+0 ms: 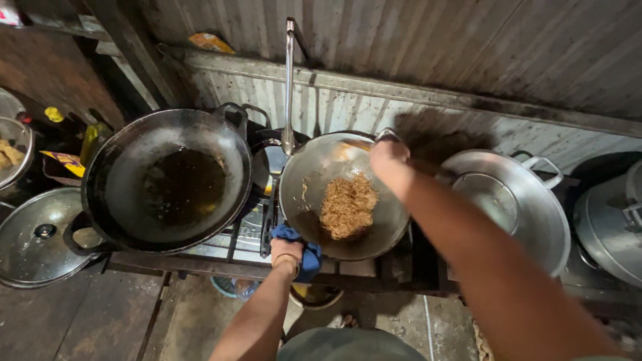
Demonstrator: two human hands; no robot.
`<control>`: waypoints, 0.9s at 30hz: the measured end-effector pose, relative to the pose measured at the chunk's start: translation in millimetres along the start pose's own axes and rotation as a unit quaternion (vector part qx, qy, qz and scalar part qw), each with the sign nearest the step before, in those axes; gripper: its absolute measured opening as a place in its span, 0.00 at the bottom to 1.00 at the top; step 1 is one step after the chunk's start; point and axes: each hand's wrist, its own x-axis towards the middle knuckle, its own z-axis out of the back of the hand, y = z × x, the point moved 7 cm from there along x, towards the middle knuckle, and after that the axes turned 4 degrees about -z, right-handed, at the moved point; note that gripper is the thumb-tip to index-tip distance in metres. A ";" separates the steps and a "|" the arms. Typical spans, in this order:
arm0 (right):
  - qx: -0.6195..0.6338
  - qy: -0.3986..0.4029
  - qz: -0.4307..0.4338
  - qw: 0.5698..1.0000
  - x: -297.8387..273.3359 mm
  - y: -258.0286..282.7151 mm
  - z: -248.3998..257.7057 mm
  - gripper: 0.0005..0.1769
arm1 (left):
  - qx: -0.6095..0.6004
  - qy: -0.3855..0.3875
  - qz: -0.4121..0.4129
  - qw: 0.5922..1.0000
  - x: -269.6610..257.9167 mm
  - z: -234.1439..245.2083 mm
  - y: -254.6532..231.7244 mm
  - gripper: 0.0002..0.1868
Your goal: The person stirs noodles in a wok using a wooden spatula, then moves to a prep table to debone a cooked fish by hand, separating the meat from the bones into a metal bowl.
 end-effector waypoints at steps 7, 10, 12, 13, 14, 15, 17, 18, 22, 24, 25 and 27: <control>-0.157 0.085 0.179 0.967 -43.4 -34.3 -53.7 0.16 | -0.029 0.001 -0.010 1.000 -4.3 -1.2 1.5 0.36; -0.200 0.074 0.219 0.952 -86.1 -56.9 -38.1 0.18 | -0.005 0.003 0.003 1.000 -4.1 -1.5 -1.1 0.38; -0.196 0.093 0.190 0.958 -115.6 -63.2 -22.8 0.22 | 0.003 -0.006 -0.026 1.000 -3.8 -0.4 -1.1 0.37; -0.196 0.102 0.173 0.960 -129.0 -67.8 -10.0 0.25 | 0.005 -0.011 -0.042 0.999 -2.3 -0.8 -5.3 0.36; -0.195 0.112 0.156 0.962 -140.7 -71.8 3.0 0.28 | -0.006 -0.008 -0.031 0.999 -1.6 -1.5 -6.6 0.38; -0.198 0.126 0.148 0.961 -150.4 -72.4 11.3 0.25 | -0.016 -0.006 -0.017 1.000 -3.9 -0.2 -4.4 0.39; -0.203 0.154 0.133 0.958 -159.1 -74.6 14.6 0.19 | -0.031 -0.004 0.001 1.000 -9.0 3.5 -4.2 0.40; -0.191 0.144 0.139 0.961 -160.4 -71.8 7.1 0.18 | -0.035 -0.004 0.005 0.999 -11.8 5.3 -5.4 0.39; -0.113 0.086 0.070 0.987 -133.5 -57.5 -53.8 0.32 | -0.030 0.009 -0.015 0.999 -17.3 11.1 -14.0 0.34; -0.038 0.009 0.017 0.999 -116.4 -53.2 -69.1 0.33 | -0.019 0.009 0.016 1.000 -21.5 13.4 -11.4 0.36; 0.007 -0.054 0.004 0.998 -106.2 -49.7 -65.1 0.30 | -0.014 0.009 0.028 0.999 -21.5 13.9 -12.4 0.37; 0.033 -0.108 -0.011 0.994 -90.9 -48.9 -52.5 0.28 | -0.018 0.019 0.016 1.000 -22.4 14.2 -12.8 0.37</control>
